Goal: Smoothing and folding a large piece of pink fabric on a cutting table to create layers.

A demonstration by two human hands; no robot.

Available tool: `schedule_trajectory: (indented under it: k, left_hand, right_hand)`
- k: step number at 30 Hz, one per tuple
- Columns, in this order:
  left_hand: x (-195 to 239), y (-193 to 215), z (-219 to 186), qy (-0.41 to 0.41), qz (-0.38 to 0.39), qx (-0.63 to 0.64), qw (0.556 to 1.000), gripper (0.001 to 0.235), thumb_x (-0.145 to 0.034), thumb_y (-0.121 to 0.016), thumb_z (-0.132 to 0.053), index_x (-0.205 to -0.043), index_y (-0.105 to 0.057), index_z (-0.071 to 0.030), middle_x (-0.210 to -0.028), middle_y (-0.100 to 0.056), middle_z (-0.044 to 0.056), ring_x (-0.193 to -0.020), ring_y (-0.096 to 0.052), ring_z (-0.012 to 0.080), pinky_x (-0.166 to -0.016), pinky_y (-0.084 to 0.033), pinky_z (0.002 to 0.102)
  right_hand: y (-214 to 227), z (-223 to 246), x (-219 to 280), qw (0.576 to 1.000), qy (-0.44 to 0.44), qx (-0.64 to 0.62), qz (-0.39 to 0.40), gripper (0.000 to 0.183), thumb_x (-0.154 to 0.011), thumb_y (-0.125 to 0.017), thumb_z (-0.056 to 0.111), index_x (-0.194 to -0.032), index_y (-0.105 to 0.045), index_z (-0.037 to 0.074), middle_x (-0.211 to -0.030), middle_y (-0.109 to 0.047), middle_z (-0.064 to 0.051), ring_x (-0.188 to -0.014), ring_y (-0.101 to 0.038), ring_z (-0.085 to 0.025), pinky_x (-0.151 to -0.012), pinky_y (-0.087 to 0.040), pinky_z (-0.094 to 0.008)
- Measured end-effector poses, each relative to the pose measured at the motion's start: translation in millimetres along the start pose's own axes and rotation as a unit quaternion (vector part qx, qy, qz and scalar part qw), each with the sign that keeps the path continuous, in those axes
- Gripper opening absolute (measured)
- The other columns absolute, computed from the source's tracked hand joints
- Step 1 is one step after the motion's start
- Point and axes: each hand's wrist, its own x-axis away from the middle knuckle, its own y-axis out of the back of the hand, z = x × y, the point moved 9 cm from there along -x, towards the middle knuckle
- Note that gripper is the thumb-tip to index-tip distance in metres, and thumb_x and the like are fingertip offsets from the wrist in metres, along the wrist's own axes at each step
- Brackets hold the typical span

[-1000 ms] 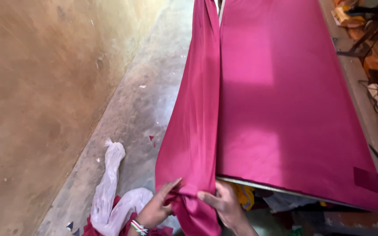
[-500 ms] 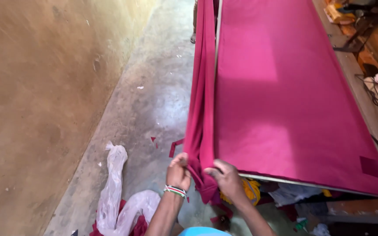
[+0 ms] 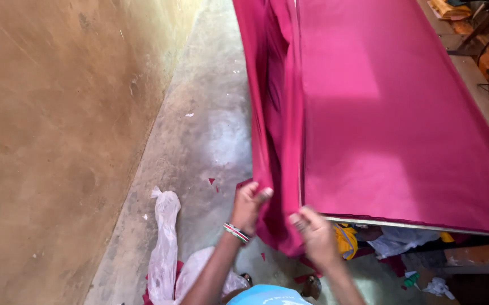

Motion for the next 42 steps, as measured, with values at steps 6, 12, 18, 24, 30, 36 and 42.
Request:
schedule_trajectory:
  k: [6, 12, 18, 24, 30, 36, 42]
  left_hand:
    - [-19.0, 111.8, 68.9, 0.043, -0.136, -0.055, 0.988, 0.057, -0.080, -0.082, -0.027, -0.128, -0.069, 0.000, -0.105, -0.069, 0.002, -0.093, -0.059, 0.0097, -0.087, -0.051, 0.026]
    - [-3.5, 187.0, -15.6, -0.110, -0.238, 0.080, 0.962, 0.013, -0.101, -0.064, -0.014, -0.104, -0.069, -0.003, -0.083, -0.070, 0.006, -0.067, -0.062, 0.0129, -0.059, -0.057, 0.031]
    - [-0.5, 17.9, -25.2, -0.109, -0.019, -0.177, 0.978, 0.011, -0.095, -0.065, -0.011, -0.086, -0.061, -0.016, -0.076, -0.052, -0.006, -0.070, -0.042, 0.0070, -0.061, -0.037, 0.028]
    - [11.5, 7.7, 1.9, -0.149, -0.042, -0.281, 0.947, 0.030, -0.095, -0.065, -0.025, -0.072, -0.045, -0.018, -0.070, -0.041, -0.006, -0.069, -0.038, 0.0095, -0.062, -0.035, 0.036]
    - [33.5, 3.8, 1.5, -0.167, -0.045, -0.277, 0.945, 0.015, -0.095, -0.060, -0.009, -0.093, -0.075, -0.009, -0.090, -0.075, 0.002, -0.084, -0.069, 0.0134, -0.082, -0.054, 0.030]
    - [37.3, -2.9, -5.5, -0.181, -0.082, -0.334, 0.922, 0.015, -0.096, -0.060, -0.016, -0.098, -0.073, -0.009, -0.088, -0.073, 0.002, -0.084, -0.069, 0.0174, -0.079, -0.051, 0.033]
    - [16.4, 39.5, -4.5, -0.140, -0.178, -0.131, 0.965, 0.015, -0.100, -0.063, -0.003, -0.105, -0.075, -0.009, -0.082, -0.056, -0.005, -0.084, -0.051, 0.0097, -0.085, -0.048, 0.029]
  right_hand:
    - [8.3, -64.5, 10.3, 0.996, -0.076, -0.045, -0.006, 0.040, -0.082, -0.077, 0.049, -0.087, -0.079, 0.009, -0.069, -0.053, 0.003, -0.065, -0.046, -0.011, -0.060, -0.039, -0.029]
    - [101.1, -12.1, -3.0, 0.986, -0.023, 0.033, -0.160, 0.036, -0.098, -0.066, 0.034, -0.111, -0.078, 0.003, -0.097, -0.076, -0.003, -0.092, -0.065, -0.014, -0.081, -0.049, -0.031]
    - [-14.7, 59.8, -13.4, 0.992, 0.124, -0.005, 0.033, 0.020, -0.094, -0.071, 0.029, -0.093, -0.075, 0.009, -0.084, -0.070, 0.001, -0.079, -0.063, -0.013, -0.075, -0.050, -0.029]
    - [-31.0, 63.3, -7.6, 0.986, 0.151, 0.052, 0.040, 0.038, -0.089, -0.082, 0.037, -0.071, -0.056, 0.015, -0.061, -0.045, 0.004, -0.057, -0.040, -0.011, -0.053, -0.034, -0.033]
    - [-37.8, 90.3, 11.0, 0.954, 0.285, 0.054, 0.072, 0.022, -0.097, -0.071, 0.024, -0.088, -0.072, 0.004, -0.080, -0.069, -0.006, -0.068, -0.065, -0.021, -0.063, -0.048, -0.037]
    - [-25.8, 92.4, -1.6, 0.949, 0.303, 0.067, 0.058, 0.020, -0.098, -0.068, 0.021, -0.090, -0.071, 0.003, -0.078, -0.066, -0.005, -0.067, -0.063, -0.020, -0.062, -0.047, -0.036]
    - [-22.3, 75.2, -5.5, 0.965, 0.245, -0.029, 0.086, 0.009, -0.097, -0.070, 0.019, -0.096, -0.078, 0.014, -0.074, -0.063, -0.008, -0.070, -0.068, -0.030, -0.068, -0.055, -0.037]
